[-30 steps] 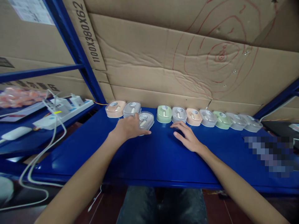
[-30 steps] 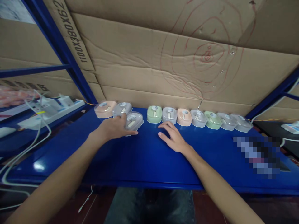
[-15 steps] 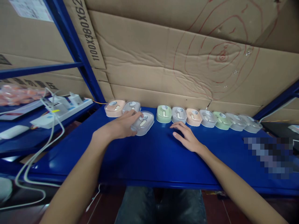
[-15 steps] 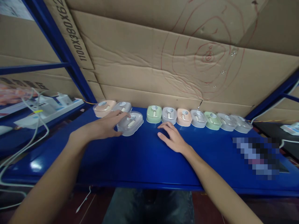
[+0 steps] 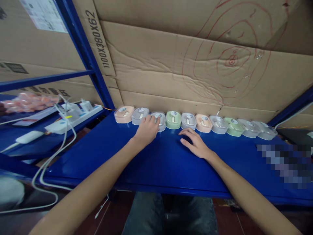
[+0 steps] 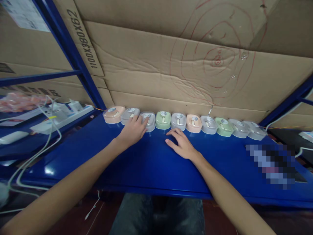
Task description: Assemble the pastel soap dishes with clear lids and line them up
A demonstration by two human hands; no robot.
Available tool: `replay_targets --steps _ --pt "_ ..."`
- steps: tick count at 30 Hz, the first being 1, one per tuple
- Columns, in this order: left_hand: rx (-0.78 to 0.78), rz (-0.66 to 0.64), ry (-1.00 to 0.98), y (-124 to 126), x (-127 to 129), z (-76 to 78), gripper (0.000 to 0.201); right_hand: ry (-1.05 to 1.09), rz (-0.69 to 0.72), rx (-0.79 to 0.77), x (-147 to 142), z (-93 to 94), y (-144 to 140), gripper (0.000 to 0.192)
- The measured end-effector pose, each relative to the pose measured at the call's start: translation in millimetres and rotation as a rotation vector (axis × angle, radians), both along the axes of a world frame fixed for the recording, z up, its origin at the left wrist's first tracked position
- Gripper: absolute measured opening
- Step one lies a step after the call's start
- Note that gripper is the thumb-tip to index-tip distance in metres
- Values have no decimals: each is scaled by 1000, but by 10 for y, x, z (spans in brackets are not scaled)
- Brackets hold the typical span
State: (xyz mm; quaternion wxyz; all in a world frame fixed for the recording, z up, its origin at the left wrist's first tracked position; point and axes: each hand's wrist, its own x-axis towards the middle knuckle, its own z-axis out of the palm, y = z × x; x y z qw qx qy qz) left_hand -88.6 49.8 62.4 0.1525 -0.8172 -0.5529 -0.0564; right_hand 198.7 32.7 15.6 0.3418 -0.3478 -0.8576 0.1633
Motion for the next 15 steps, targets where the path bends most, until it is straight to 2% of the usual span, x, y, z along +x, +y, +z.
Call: replay_targets --steps 8,15 --pt "25 18 41 344 18 -64 60 -27 4 13 2 -27 26 33" --pt "9 -15 -28 333 -21 -107 62 -48 -3 15 -2 -24 26 33"
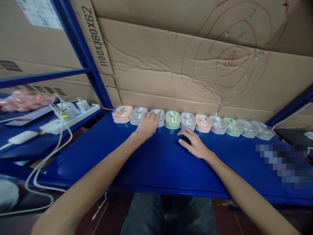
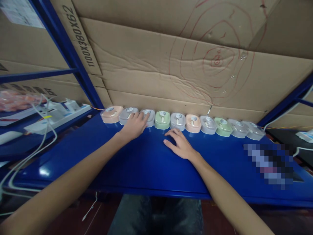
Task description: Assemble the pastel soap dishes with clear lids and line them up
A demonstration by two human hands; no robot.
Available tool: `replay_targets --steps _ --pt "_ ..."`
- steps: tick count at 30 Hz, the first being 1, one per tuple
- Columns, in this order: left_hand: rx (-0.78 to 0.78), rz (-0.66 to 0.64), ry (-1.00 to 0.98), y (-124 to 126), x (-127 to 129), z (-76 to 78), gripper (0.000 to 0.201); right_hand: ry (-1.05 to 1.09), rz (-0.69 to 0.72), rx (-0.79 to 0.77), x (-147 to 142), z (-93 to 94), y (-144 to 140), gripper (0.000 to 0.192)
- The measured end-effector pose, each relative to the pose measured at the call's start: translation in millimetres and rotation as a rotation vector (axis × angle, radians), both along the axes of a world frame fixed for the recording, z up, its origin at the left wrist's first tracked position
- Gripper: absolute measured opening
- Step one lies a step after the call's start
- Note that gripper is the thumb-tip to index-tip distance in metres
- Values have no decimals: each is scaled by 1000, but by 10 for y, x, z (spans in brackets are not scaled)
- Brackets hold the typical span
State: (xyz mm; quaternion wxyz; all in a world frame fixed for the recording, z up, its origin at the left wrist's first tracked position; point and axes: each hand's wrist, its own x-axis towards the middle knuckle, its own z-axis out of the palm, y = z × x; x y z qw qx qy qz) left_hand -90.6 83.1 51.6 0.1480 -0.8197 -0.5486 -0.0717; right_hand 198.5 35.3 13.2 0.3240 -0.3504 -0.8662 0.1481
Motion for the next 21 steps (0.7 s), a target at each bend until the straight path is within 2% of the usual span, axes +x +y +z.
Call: replay_targets --steps 2,5,9,12,15,21 --pt "-19 -34 -27 -17 -59 25 68 -4 3 -4 3 4 -1 33" --pt "-44 -59 -79 -2 -214 78 88 -6 3 -10 6 11 -7 33" --pt "-103 101 -30 29 -399 145 105 -10 -4 -22 7 22 -20 33" --pt "-215 192 58 -19 -414 211 98 -18 -7 -27 5 31 -32 33" --pt "-222 210 97 -125 -367 306 79 -26 -8 -15 -2 40 -43 31" --pt "-140 63 121 -335 -290 441 65 -43 -17 6 -27 47 -51 29"
